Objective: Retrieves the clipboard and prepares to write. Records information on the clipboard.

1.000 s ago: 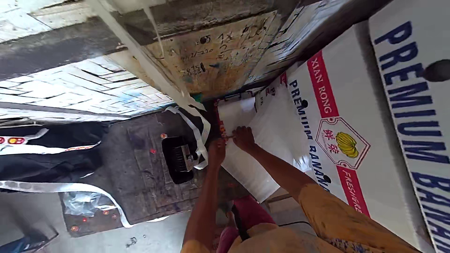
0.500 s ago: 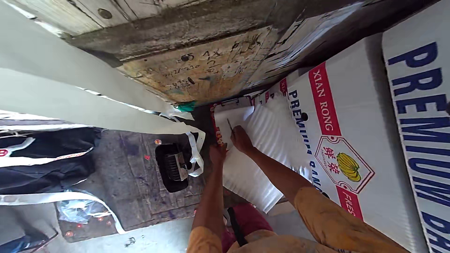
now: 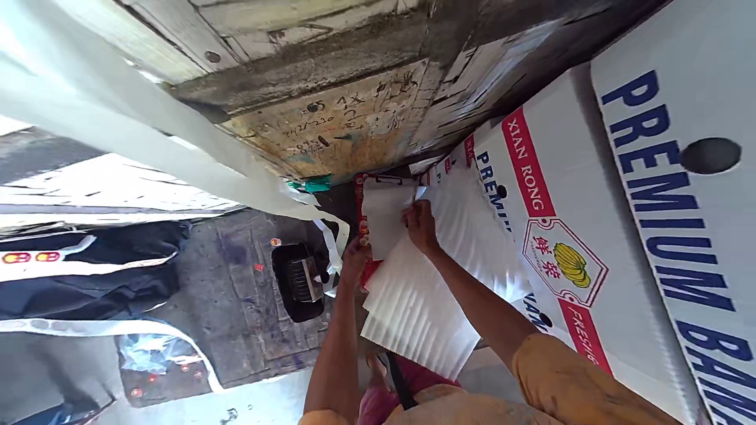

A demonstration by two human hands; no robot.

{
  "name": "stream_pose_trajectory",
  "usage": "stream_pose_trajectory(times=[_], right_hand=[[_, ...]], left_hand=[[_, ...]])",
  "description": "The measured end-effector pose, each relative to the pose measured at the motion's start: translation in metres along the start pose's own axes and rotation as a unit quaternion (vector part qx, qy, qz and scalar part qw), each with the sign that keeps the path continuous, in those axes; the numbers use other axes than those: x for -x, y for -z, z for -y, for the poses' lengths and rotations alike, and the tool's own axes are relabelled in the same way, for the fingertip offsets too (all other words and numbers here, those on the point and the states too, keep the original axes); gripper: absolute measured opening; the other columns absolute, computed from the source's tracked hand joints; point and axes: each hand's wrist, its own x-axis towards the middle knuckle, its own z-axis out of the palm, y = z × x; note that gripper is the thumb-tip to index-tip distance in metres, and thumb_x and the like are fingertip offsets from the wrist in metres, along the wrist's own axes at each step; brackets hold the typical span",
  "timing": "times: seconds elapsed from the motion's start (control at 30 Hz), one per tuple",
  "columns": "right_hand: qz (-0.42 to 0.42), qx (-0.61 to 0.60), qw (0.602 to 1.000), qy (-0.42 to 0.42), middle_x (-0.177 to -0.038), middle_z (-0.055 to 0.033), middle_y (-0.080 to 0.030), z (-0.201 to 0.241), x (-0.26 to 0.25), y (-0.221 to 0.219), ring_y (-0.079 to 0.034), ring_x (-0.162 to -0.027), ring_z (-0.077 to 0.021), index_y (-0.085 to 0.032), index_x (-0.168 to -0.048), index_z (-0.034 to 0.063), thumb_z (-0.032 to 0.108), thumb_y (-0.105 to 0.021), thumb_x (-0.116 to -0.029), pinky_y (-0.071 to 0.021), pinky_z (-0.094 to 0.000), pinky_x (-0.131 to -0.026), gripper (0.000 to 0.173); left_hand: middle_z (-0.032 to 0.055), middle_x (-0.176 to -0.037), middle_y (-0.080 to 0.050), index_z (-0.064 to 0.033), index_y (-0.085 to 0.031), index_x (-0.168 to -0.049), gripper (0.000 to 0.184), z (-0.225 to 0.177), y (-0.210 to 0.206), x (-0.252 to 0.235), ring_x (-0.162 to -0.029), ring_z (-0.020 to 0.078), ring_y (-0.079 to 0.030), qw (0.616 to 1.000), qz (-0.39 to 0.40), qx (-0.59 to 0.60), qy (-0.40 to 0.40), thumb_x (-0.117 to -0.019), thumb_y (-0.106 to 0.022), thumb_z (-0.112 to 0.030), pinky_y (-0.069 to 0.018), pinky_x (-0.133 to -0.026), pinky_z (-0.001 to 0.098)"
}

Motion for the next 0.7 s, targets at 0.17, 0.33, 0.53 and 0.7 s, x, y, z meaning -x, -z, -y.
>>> stream_pose_trajectory(times=[0.17,0.33,0.53,0.7], right_hand=[[-0.038,-0.031,0.998,-0.043,-0.103,-0.0144,-0.071,0.004,0.027,0.01,-0.073,-0.087,-0.0232,-0.045,-0.133,-0.0018,0.02,-0.045,-0.1093,-0.0622,-0.0427,-0.082,0.032],[-0.104,0.006,0.994,-0.032,-0.107,-0.0183,-0.068,0.021,0.067,0.027,-0.068,-0.1,-0.026,-0.044,-0.136,-0.0041,0.009,-0.05,-0.1048,-0.057,-0.0434,-0.093,0.035],[-0.104,-0.152,0.983,0.003,-0.105,-0.0171,-0.065,0.064,0.133,0.069,-0.068,-0.088,-0.0202,-0.043,-0.145,-0.0041,0.008,-0.043,-0.1063,-0.0587,-0.0362,-0.082,0.041],[-0.105,-0.217,0.97,0.031,-0.095,-0.0085,-0.063,0.138,0.212,0.117,-0.059,-0.069,-0.0117,-0.049,-0.127,-0.0025,0.019,-0.044,-0.1084,-0.0538,-0.0307,-0.068,0.029]], left_hand=[[0.0201,-0.12,-0.065,0.0008,-0.068,-0.125,0.03,-0.05,0.016,0.061,-0.11,0.0268,-0.064,0.94,-0.055,-0.288,-0.175,-0.1027,-0.05,-0.009,-0.0535,-0.098,0.0428],[0.0171,-0.116,-0.066,-0.0066,-0.072,-0.124,0.032,-0.065,0.028,0.121,-0.107,0.0234,-0.065,0.888,-0.138,-0.31,-0.309,-0.102,-0.049,-0.005,-0.0556,-0.094,0.0391],[0.0159,-0.117,-0.065,0.0053,-0.07,-0.117,0.026,-0.074,0.053,0.222,-0.108,0.0152,-0.063,0.888,-0.158,-0.179,-0.392,-0.098,-0.054,0.0,-0.0546,-0.094,0.0286],[0.0049,-0.111,-0.072,0.002,-0.064,-0.125,0.031,-0.066,0.072,0.314,-0.097,0.012,-0.07,0.927,-0.044,0.071,-0.367,-0.0958,-0.052,0.002,-0.0607,-0.088,0.0339]])
